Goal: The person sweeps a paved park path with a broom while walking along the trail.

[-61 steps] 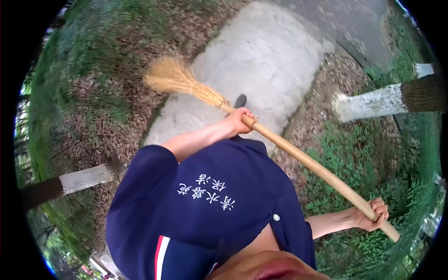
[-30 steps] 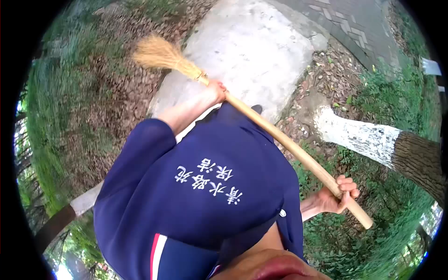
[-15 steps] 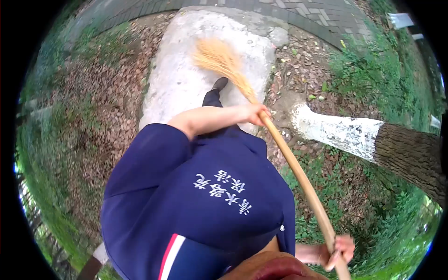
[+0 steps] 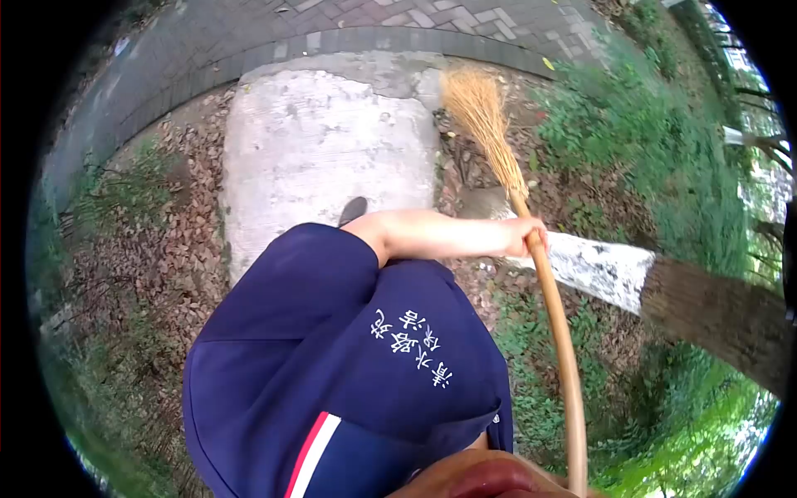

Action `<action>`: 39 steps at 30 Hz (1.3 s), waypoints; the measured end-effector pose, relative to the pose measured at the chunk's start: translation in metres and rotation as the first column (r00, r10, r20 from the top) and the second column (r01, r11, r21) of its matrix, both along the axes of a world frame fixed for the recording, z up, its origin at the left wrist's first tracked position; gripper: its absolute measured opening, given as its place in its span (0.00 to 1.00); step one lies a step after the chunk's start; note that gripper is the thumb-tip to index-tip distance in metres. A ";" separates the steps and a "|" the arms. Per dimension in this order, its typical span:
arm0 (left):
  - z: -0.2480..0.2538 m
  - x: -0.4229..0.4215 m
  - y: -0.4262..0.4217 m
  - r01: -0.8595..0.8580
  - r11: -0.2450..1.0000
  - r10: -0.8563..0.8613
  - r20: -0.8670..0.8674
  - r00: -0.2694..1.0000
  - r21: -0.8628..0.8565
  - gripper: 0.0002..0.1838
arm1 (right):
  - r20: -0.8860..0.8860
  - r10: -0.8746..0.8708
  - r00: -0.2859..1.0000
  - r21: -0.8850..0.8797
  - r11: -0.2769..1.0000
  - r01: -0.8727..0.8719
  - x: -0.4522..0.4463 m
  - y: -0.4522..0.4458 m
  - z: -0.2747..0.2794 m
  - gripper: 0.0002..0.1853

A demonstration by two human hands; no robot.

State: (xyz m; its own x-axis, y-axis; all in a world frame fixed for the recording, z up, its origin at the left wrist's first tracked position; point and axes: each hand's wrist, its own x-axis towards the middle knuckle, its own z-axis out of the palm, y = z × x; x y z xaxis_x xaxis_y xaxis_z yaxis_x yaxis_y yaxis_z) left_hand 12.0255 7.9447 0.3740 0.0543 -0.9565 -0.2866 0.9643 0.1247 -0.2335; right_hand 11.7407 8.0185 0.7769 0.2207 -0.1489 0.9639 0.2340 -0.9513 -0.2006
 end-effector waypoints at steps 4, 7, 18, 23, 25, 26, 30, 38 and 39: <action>-0.054 0.150 0.089 -0.302 0.893 0.350 -0.095 0.932 0.333 0.06 | 0.004 0.261 0.965 0.311 0.917 -0.249 0.151 -0.003 -0.083 0.04; -0.136 0.227 0.197 -0.465 0.745 0.496 0.067 0.865 0.479 0.03 | 0.011 0.459 0.889 0.421 0.804 -0.420 0.258 0.005 -0.131 0.03; -0.141 0.288 0.382 -0.390 0.217 0.809 0.059 0.585 0.895 0.09 | 0.281 0.492 0.824 0.938 0.042 -0.345 0.397 -0.072 -0.266 0.07; -0.089 0.347 0.312 -0.492 0.485 0.757 -0.064 0.651 0.723 0.09 | 0.171 0.361 0.917 0.836 0.439 -0.329 0.433 -0.097 -0.208 0.04; -0.066 0.368 0.263 -0.472 0.587 0.700 -0.120 0.704 0.658 0.08 | 0.119 0.404 0.907 0.723 0.591 -0.358 0.423 -0.131 -0.175 0.04; -0.058 0.381 0.238 -0.445 0.646 0.651 -0.144 0.745 0.621 0.08 | 0.156 0.377 0.913 0.643 0.663 -0.383 0.428 -0.128 -0.156 0.05; -0.050 0.436 0.145 -0.331 0.832 0.463 -0.230 0.856 0.445 0.06 | 0.193 0.479 0.856 0.222 0.829 -0.514 0.448 -0.159 -0.130 0.09; -0.204 0.583 0.010 -0.044 0.823 0.189 -0.200 0.961 0.566 0.04 | 0.156 0.312 0.937 0.308 0.886 -0.347 0.620 -0.290 -0.216 0.04; -0.233 0.601 0.008 0.005 0.785 0.126 -0.168 0.978 0.619 0.05 | 0.214 0.374 0.903 0.537 0.727 -0.428 0.647 -0.306 -0.229 0.05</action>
